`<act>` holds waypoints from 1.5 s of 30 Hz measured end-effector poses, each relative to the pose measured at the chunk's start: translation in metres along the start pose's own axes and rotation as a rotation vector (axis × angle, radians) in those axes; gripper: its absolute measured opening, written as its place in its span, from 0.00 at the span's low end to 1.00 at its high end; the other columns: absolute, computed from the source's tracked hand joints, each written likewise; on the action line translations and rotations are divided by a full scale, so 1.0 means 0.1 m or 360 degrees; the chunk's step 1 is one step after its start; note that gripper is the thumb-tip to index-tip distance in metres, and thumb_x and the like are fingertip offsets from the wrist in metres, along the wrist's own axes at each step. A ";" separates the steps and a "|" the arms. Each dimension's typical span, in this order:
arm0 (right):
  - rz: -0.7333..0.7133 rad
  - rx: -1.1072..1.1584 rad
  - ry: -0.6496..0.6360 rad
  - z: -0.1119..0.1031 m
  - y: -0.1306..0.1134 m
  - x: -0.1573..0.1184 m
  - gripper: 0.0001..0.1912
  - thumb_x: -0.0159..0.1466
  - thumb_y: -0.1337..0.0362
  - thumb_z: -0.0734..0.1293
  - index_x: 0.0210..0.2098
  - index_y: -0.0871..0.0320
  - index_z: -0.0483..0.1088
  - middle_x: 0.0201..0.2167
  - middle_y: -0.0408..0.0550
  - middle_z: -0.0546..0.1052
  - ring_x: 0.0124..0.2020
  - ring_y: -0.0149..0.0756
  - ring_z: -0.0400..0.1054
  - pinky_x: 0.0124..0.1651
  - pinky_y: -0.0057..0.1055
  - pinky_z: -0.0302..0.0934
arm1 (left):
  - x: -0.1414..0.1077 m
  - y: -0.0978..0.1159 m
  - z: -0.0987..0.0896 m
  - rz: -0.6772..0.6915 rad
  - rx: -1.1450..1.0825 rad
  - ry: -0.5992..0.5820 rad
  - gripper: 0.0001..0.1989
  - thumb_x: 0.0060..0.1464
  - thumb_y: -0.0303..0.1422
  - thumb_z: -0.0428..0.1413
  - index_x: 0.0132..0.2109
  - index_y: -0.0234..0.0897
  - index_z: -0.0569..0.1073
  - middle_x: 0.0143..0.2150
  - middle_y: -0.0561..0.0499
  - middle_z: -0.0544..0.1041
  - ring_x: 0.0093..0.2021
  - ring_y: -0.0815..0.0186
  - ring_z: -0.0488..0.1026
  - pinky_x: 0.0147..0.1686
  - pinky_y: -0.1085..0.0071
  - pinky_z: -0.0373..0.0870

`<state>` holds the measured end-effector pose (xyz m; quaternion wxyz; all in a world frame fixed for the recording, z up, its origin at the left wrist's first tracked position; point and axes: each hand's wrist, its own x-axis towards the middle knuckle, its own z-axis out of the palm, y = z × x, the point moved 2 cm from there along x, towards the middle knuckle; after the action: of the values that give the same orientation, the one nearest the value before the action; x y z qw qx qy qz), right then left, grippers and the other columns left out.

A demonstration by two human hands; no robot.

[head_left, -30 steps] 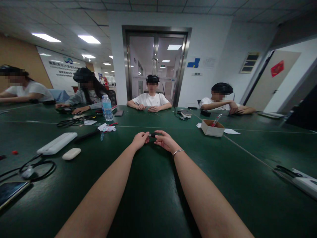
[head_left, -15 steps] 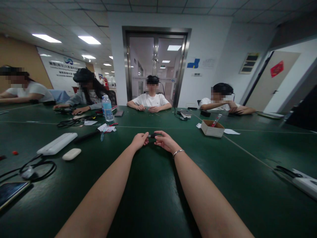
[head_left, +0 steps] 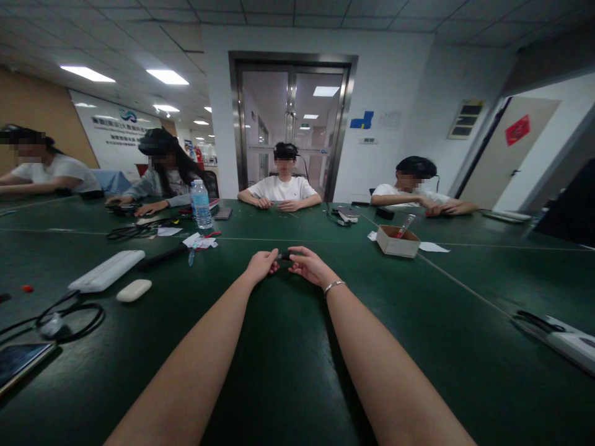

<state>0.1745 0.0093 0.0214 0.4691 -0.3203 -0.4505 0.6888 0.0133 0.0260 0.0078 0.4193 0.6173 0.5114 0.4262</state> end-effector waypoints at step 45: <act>-0.0062 -0.0027 0.0006 -0.01 0.03 0.04 0.06 0.60 0.74 0.64 0.36 0.61 0.63 0.17 0.42 0.70 0.18 0.27 0.66 0.30 0.31 0.69 | -0.17 0.16 0.04 0.0394 0.0941 0.0002 0.20 0.58 0.44 0.37 0.32 0.39 0.68 0.24 0.52 0.72 0.24 0.67 0.66 0.26 0.73 0.56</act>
<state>0.1727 0.0129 0.0179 0.4805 -0.3167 -0.4616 0.6751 0.0198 0.0066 0.0205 0.1663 0.7697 0.5343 0.3073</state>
